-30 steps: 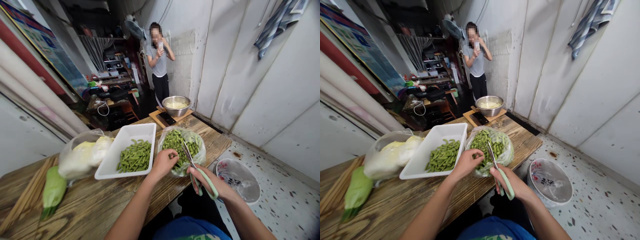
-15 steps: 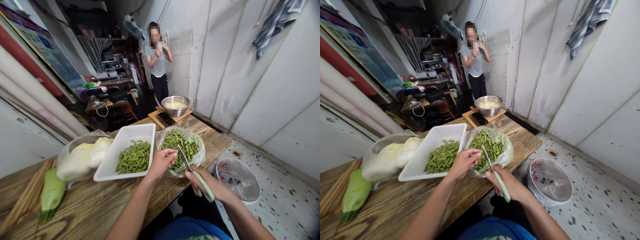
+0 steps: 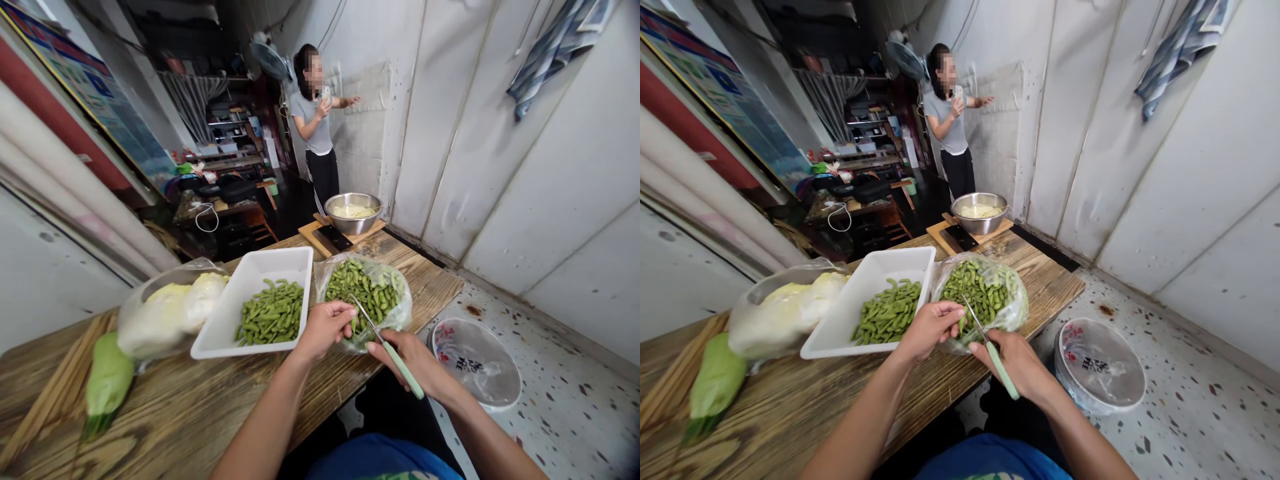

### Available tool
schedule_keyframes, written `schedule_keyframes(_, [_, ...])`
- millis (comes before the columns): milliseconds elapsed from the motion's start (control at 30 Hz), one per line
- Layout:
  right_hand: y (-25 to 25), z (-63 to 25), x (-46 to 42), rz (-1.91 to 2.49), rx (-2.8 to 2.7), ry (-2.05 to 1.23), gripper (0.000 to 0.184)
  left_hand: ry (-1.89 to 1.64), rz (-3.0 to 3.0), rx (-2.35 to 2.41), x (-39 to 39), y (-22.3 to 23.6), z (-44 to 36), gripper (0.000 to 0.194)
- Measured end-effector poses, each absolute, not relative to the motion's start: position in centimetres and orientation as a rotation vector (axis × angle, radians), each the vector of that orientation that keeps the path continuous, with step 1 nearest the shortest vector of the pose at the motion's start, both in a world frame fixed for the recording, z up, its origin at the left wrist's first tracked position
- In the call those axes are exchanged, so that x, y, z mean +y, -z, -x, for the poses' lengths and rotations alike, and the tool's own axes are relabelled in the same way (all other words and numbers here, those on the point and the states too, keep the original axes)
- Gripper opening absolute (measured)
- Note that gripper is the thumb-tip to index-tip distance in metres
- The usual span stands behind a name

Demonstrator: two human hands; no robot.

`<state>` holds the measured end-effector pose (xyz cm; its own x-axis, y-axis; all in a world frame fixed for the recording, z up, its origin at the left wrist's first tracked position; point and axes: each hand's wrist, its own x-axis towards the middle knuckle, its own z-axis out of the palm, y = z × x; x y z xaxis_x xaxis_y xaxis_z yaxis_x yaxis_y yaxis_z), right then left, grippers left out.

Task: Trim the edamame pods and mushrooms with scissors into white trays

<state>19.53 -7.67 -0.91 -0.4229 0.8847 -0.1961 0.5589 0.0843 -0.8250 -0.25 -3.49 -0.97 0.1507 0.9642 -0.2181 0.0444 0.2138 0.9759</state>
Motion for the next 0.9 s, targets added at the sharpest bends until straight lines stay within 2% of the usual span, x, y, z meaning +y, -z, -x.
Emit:
schedule_keyframes(133, [1.6,-19.4,-7.8,1.422,-1.894,-1.439,0.05,-1.056,-0.993,1.17,-3.2,1.0,0.4,0.048])
schedule_keyframes(300, [1.6,-19.2,-8.1,1.182,-1.769,-1.642,0.065,-1.173,-0.809,1.08,-3.3,0.6,0.4,0.052])
schedule_keyframes(567, [1.7,-18.7,-8.0,1.24,-1.796,-1.618,0.067,-1.248,-0.771,1.125,-4.4,0.1,-1.0,0.037])
schedule_keyframes(900, [2.8,-18.4,-7.8,1.25,-1.703,-1.633,0.063,-1.188,-0.818,1.16,-5.3,0.0,-1.8,0.028])
